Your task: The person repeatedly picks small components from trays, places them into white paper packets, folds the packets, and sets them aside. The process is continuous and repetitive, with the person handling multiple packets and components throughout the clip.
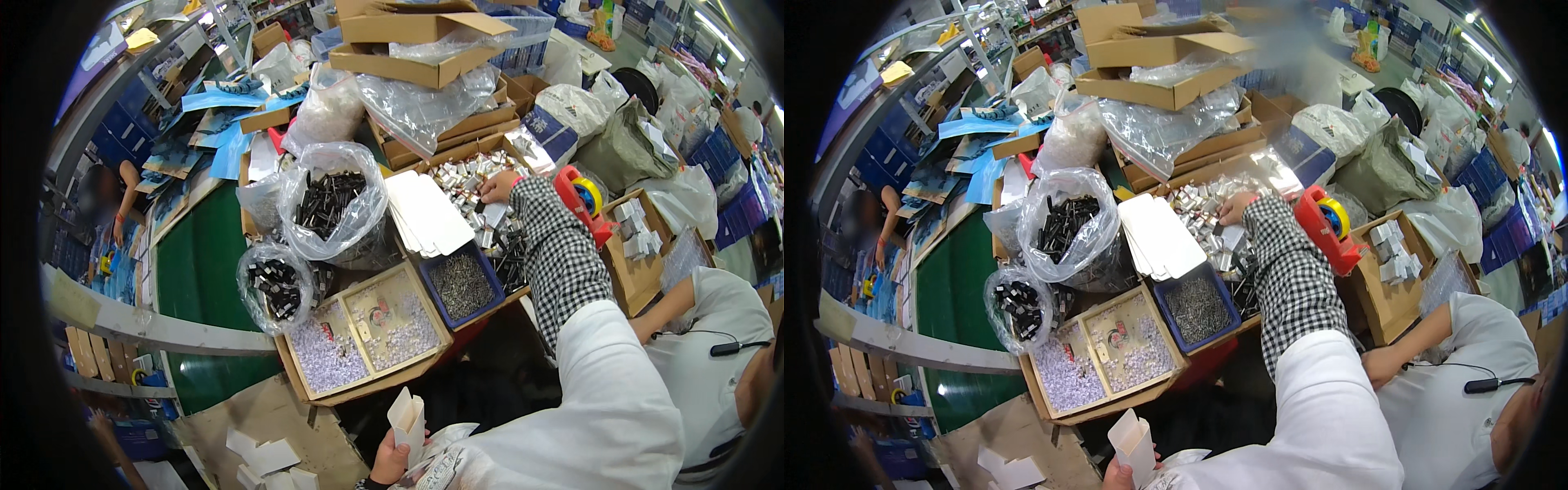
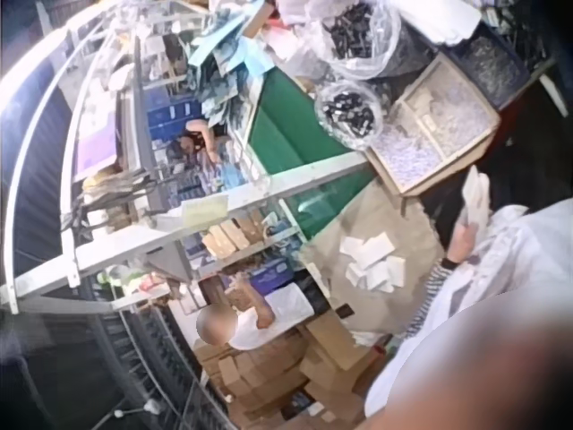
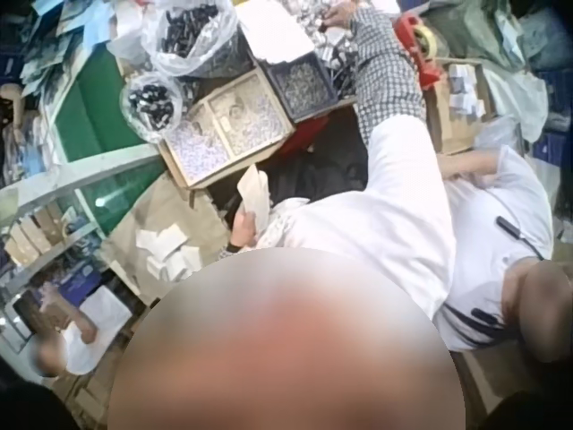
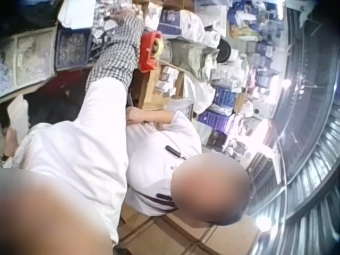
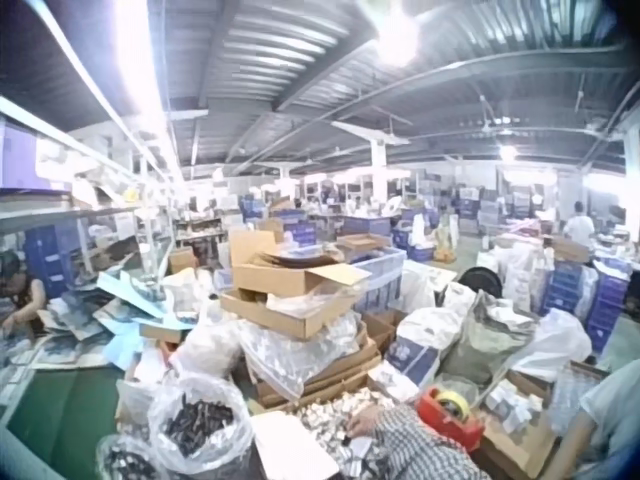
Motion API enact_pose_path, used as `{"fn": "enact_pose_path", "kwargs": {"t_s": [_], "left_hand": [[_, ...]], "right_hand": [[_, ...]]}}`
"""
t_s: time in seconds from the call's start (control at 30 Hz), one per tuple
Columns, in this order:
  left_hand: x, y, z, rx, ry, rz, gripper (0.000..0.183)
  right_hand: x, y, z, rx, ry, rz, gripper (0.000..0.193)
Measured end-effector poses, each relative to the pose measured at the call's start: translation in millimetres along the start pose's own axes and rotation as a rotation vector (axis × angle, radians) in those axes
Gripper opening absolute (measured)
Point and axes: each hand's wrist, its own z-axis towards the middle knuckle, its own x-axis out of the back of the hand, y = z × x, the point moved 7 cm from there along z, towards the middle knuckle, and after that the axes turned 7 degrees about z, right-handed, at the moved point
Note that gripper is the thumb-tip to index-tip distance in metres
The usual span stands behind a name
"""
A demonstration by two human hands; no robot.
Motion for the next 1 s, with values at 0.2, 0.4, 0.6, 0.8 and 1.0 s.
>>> {"fn": "enact_pose_path", "kwargs": {"t_s": [0.2,0.4,0.6,0.8,1.0], "left_hand": [[-3,18,-1,-0.074,-0.011,-0.090,0.090],[-3,32,-5,-0.105,-0.090,-0.150,0.091],[7,20,-12,-0.100,-0.066,-0.150,0.090],[10,4,-14,-0.091,-0.025,-0.157,0.079],[5,7,-9,-0.111,0.021,-0.201,0.056]], "right_hand": [[27,7,-42,-0.028,0.388,0.051,0.037],[32,4,-87,-0.022,0.506,0.295,0.034],[27,12,-87,-0.226,0.327,-0.190,0.029],[14,7,-47,-0.182,0.178,-0.251,0.032],[11,-5,-5,-0.166,0.190,-0.274,0.026]]}}
